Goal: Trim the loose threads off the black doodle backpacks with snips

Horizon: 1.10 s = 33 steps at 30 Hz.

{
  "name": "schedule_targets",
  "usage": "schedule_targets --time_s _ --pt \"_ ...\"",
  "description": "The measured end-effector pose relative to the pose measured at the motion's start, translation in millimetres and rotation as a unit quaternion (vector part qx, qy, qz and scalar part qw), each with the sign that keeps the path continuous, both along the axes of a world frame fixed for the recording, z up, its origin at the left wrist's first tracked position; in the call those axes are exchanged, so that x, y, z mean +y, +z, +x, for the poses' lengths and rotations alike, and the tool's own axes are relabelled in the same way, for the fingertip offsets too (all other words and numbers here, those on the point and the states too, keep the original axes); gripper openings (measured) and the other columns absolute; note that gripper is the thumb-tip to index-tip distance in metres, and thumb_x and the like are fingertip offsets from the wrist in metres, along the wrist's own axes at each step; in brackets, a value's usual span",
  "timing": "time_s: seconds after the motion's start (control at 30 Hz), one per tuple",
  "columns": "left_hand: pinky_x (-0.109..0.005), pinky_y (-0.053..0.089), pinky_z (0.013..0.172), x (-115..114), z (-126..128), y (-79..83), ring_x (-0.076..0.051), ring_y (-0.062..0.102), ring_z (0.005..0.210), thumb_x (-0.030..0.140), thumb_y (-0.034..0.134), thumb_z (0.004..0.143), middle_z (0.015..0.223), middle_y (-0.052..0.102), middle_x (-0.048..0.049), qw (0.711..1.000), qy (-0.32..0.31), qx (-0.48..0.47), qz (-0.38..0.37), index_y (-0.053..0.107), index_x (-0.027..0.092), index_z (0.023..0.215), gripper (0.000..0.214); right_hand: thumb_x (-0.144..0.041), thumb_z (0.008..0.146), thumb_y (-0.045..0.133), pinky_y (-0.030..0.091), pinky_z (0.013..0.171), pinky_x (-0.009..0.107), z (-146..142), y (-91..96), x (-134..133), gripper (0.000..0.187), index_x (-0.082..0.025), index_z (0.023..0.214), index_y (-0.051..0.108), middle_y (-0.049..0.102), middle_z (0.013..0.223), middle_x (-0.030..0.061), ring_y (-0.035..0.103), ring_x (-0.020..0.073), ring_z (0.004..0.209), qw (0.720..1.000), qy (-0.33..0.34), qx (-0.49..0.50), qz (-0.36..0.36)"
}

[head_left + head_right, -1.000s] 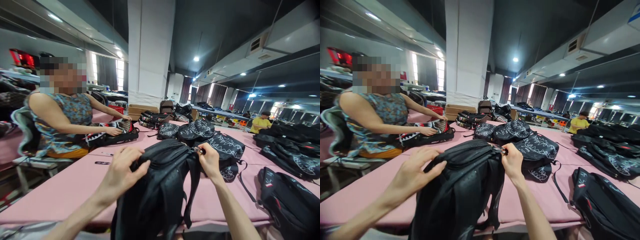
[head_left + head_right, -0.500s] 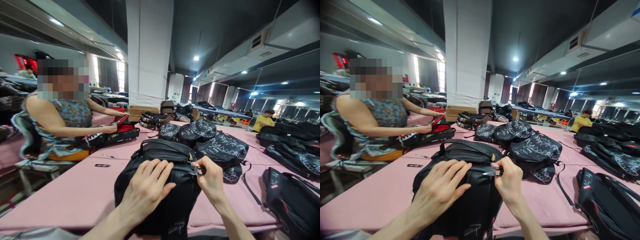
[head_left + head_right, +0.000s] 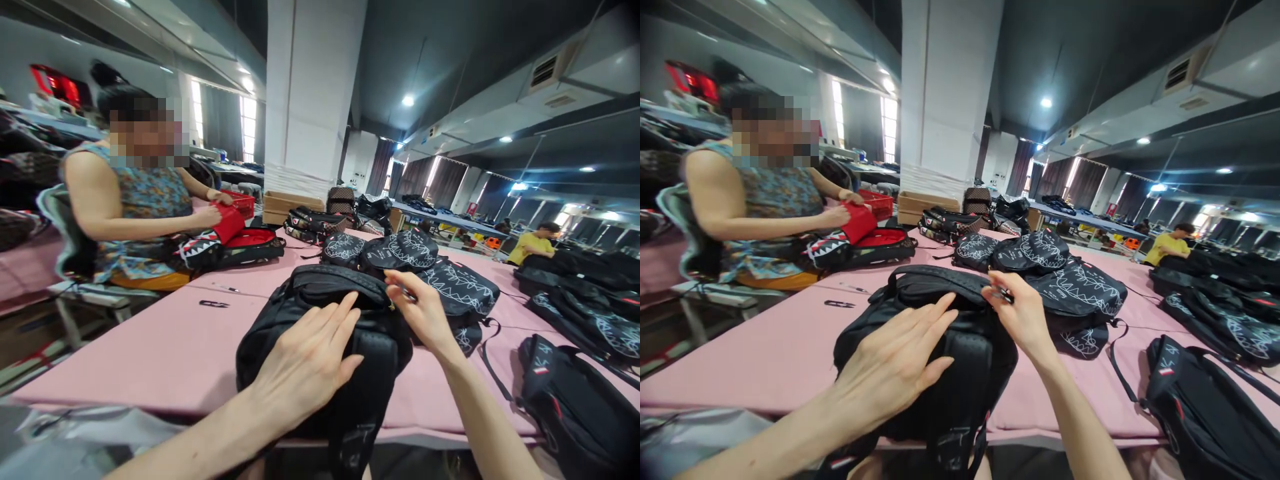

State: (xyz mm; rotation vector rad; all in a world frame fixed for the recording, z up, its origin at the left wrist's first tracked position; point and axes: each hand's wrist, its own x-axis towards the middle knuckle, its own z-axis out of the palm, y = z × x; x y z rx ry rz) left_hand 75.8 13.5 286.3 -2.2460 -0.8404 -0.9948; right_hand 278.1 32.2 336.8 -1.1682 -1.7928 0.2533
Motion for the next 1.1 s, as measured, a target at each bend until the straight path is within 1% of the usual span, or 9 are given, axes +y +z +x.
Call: schedule_targets --time_s 0.13,0.23,0.3,0.43,0.53,0.7,0.83,0.97,1.1 --pt "-0.041 0.049 0.078 3 -2 25.7 -0.028 0.062 0.091 0.039 0.051 0.082 0.132 0.049 -0.019 0.989 0.036 0.053 -0.131 0.053 0.011 0.121 0.048 -0.045 0.078 0.058 0.042 0.064 0.026 -16 4.6 13 0.031 -0.016 0.079 0.068 0.065 0.073 0.0018 0.057 0.016 0.068 0.994 0.036 0.09 -0.05" --pt "-0.042 0.049 0.075 6 -6 48.0 -0.03 0.063 0.087 0.05 0.045 0.083 0.118 0.06 -0.0161 0.956 0.03 0.112 -0.268 0.053 0.016 0.121 0.052 -0.048 0.075 0.06 0.038 0.054 0.024 -19 4.1 12 0.035 -0.015 0.064 0.064 0.056 0.056 -0.0008 0.048 0.0116 0.053 0.979 0.035 0.189 -0.071" --pt "-0.042 0.048 0.076 5 -7 56.1 -0.031 0.063 0.089 0.051 0.045 0.082 0.113 0.062 -0.0143 0.939 0.012 0.131 -0.318 0.051 0.017 0.122 0.053 -0.047 0.072 0.063 0.036 0.052 0.023 -16 6.0 12 0.036 -0.015 0.058 0.062 0.054 0.053 -0.0009 0.045 0.0106 0.051 0.976 0.051 0.19 -0.097" --pt "-0.039 0.047 0.073 0 -3 50.7 -0.03 0.063 0.087 0.048 0.046 0.083 0.115 0.06 -0.0141 0.945 -0.003 0.135 -0.299 0.046 0.016 0.126 0.054 -0.036 0.068 0.068 0.04 0.061 0.023 -15 14.5 28 0.024 -0.015 0.078 0.07 0.064 0.073 0.0017 0.054 0.0134 0.066 0.978 0.128 0.081 -0.145" --pt "-0.038 0.046 0.07 -6 -2 36.8 -0.03 0.062 0.086 0.052 0.049 0.081 0.111 0.062 -0.0142 0.963 0.008 0.132 -0.234 0.05 0.014 0.12 0.055 -0.031 0.068 0.065 0.039 0.06 0.022 -23 15.3 44 0.026 -0.014 0.086 0.07 0.064 0.074 0.0001 0.053 0.0132 0.067 0.958 0.211 -0.016 -0.194" --pt "-0.035 0.041 0.065 -24 -7 13.8 -0.02 0.055 0.064 0.039 0.052 0.082 0.069 0.061 -0.0051 0.988 -0.043 0.079 -0.122 0.058 0.015 0.073 0.026 -0.034 0.068 0.059 0.03 0.051 0.021 -35 3.6 63 0.023 -0.011 0.066 0.065 0.053 0.056 -0.0027 0.043 0.0099 0.053 0.978 0.113 -0.027 -0.174" --pt "-0.035 0.04 0.069 -33 -12 11.6 -0.018 0.053 0.062 0.043 0.059 0.078 0.063 0.058 -0.0015 0.981 -0.072 0.062 -0.169 0.056 0.017 0.066 0.029 -0.034 0.066 0.058 0.03 0.05 0.021 -37 -2.4 70 0.023 -0.013 0.063 0.062 0.052 0.054 -0.0025 0.042 0.0099 0.053 0.981 0.09 0.004 -0.171" --pt "-0.028 0.041 0.064 -26 -18 31.8 -0.021 0.058 0.074 0.053 0.063 0.072 0.077 0.064 -0.0045 0.949 -0.058 0.119 -0.288 0.061 0.018 0.074 0.036 -0.035 0.066 0.057 0.032 0.051 0.021 -37 -4.8 74 0.022 -0.014 0.062 0.061 0.051 0.054 -0.003 0.042 0.0095 0.052 0.978 0.111 0.019 -0.173" --pt "-0.022 0.033 0.047 7 -14 62.5 -0.018 0.058 0.056 0.055 0.062 0.072 0.067 0.065 -0.0025 0.848 -0.086 0.228 -0.471 0.064 0.019 0.079 0.037 -0.033 0.067 0.057 0.032 0.051 0.021 -36 -2.3 73 0.02 -0.014 0.061 0.06 0.052 0.054 -0.0034 0.043 0.0092 0.052 0.976 0.134 0.043 -0.166"
